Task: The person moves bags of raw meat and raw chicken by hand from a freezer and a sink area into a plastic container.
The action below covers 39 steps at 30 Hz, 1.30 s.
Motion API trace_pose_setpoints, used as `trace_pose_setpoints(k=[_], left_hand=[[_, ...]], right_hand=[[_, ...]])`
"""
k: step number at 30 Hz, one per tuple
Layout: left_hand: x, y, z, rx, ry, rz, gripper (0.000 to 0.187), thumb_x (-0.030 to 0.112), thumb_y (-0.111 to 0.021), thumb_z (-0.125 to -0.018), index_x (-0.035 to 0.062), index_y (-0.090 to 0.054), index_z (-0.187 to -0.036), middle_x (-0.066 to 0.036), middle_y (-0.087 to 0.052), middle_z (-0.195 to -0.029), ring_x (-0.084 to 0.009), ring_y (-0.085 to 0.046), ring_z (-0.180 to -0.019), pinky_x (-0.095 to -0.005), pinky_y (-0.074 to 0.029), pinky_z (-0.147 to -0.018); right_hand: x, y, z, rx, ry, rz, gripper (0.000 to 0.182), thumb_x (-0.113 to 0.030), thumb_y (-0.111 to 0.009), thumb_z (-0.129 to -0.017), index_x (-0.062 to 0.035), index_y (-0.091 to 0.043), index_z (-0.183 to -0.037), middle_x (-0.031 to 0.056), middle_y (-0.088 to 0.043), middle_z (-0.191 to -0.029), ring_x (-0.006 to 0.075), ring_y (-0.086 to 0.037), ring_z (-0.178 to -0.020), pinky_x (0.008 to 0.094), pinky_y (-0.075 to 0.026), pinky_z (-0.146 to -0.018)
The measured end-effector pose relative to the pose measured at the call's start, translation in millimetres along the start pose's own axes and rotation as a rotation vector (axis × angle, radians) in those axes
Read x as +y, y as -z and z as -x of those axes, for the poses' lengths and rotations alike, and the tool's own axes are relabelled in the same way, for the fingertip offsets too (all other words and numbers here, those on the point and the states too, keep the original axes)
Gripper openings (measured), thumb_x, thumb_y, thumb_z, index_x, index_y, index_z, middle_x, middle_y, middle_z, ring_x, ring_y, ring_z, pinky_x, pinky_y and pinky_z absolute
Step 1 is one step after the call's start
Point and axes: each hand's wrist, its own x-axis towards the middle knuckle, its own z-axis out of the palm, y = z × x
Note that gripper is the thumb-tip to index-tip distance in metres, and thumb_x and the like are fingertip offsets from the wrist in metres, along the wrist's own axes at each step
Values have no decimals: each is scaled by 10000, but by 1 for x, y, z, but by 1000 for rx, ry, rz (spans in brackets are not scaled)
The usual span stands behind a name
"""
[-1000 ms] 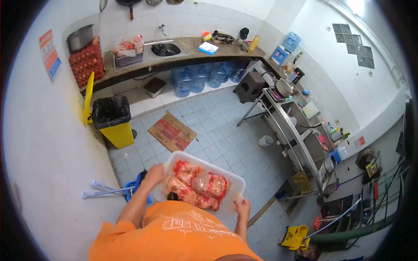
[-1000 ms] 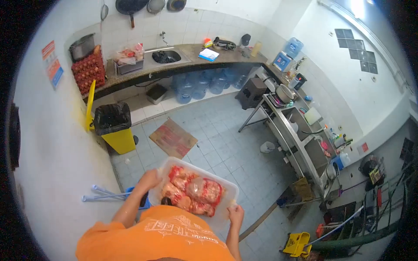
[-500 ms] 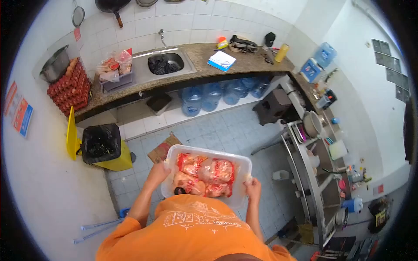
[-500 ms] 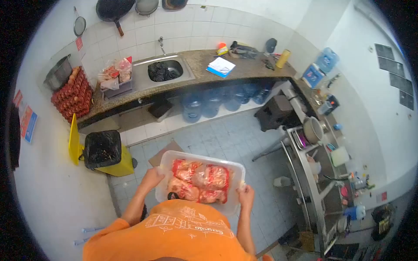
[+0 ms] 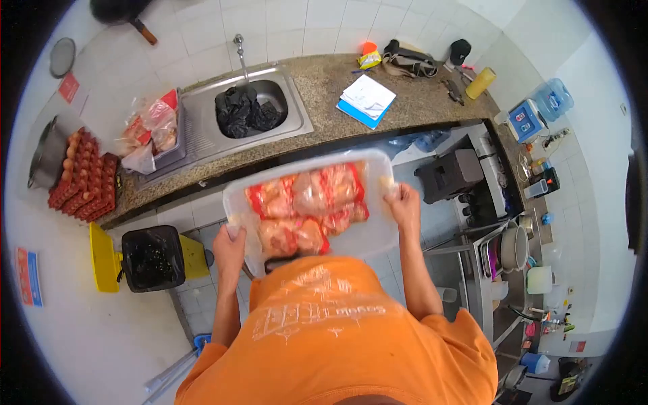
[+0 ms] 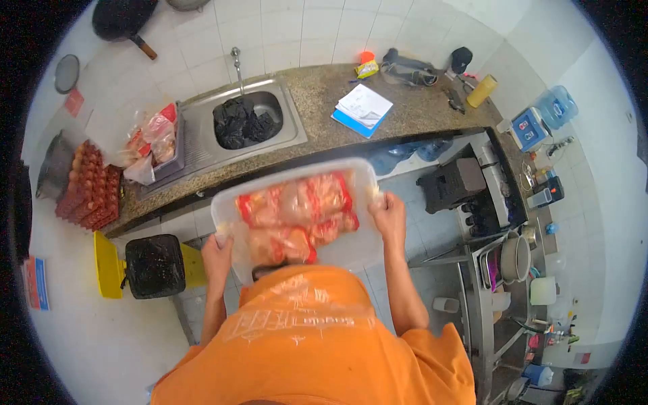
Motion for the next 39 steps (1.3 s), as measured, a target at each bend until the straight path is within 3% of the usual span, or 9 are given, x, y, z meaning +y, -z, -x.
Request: trace_pose_setpoints(k=[8,15,18,25,31,34,35,37,39], left_hand=[[51,-63,-232,-65,57,-30,383,327,-735,-925,-48,-654,-930,-219,-689,-784,-359,-687,-706,-451,-513,-660],[67,-106,-337,-118,172,-124,375,304,-714,-947,-62,-636,-960,-221,-673,-791,-349,-666,-714,-442,-513,-685],[54,-140,-326,24,221,-123,385,312,-696,-964,-62,-603,-974,-217,-654,-808,-348,-638,-723,-447,-502,-695],[92,-193,-334,230,511,-101,399,318,-666,-1004,-58,-535,-981,-209,-631,-860,-318,-609,-770,-438,-487,-722],[131,-264,-345,314,517,89,358,303,-638,-1039,-38,-530,-1020,-161,-627,-929,-211,-588,-798,-389,-493,-720],[175,-303,-349,357,569,482,322,263,-622,-1053,-30,-513,-1131,-118,-619,-991,-162,-580,-822,-344,-504,-724],[154,-314,-333,156,723,488,347,224,-597,-1067,-34,-463,-1256,-80,-610,-1043,-137,-579,-864,-318,-515,-754],[204,-331,-334,149,585,475,335,214,-606,-1061,-29,-497,-1263,-89,-624,-1057,-145,-600,-871,-324,-526,-772],[225,-338,-328,73,464,370,299,207,-621,-1051,-22,-549,-1228,-96,-641,-1049,-147,-618,-875,-326,-532,-789]], right_hand=[[-45,-97,-232,-96,17,-7,200,-121,-765,-742,32,-673,-832,88,-638,-697,156,-557,-638,354,-465,-611],[-6,-199,-384,-307,112,185,317,-175,-754,-830,46,-732,-1056,147,-643,-703,214,-586,-622,394,-484,-635],[-17,-213,-412,-378,29,59,301,-217,-742,-872,43,-716,-1022,167,-641,-723,266,-599,-637,412,-487,-640],[-54,-281,-524,-528,341,408,338,-330,-700,-938,-2,-644,-999,280,-697,-897,486,-673,-855,552,-518,-733],[-63,-355,-643,-566,715,474,421,-400,-695,-943,-26,-701,-1136,237,-730,-977,429,-708,-880,512,-554,-744],[-86,-387,-689,-653,792,576,415,-391,-686,-949,-67,-698,-1207,171,-741,-1079,401,-694,-976,492,-551,-842],[-91,-396,-698,-609,874,652,405,-375,-684,-951,-72,-695,-1221,161,-736,-1104,392,-681,-1013,484,-540,-875],[-101,-411,-707,-509,1039,799,390,-343,-679,-955,-84,-688,-1248,142,-727,-1154,375,-656,-1088,467,-518,-943],[-113,-409,-701,-345,1096,571,366,-277,-678,-947,-82,-680,-1257,149,-715,-1164,363,-635,-1126,458,-499,-976]])
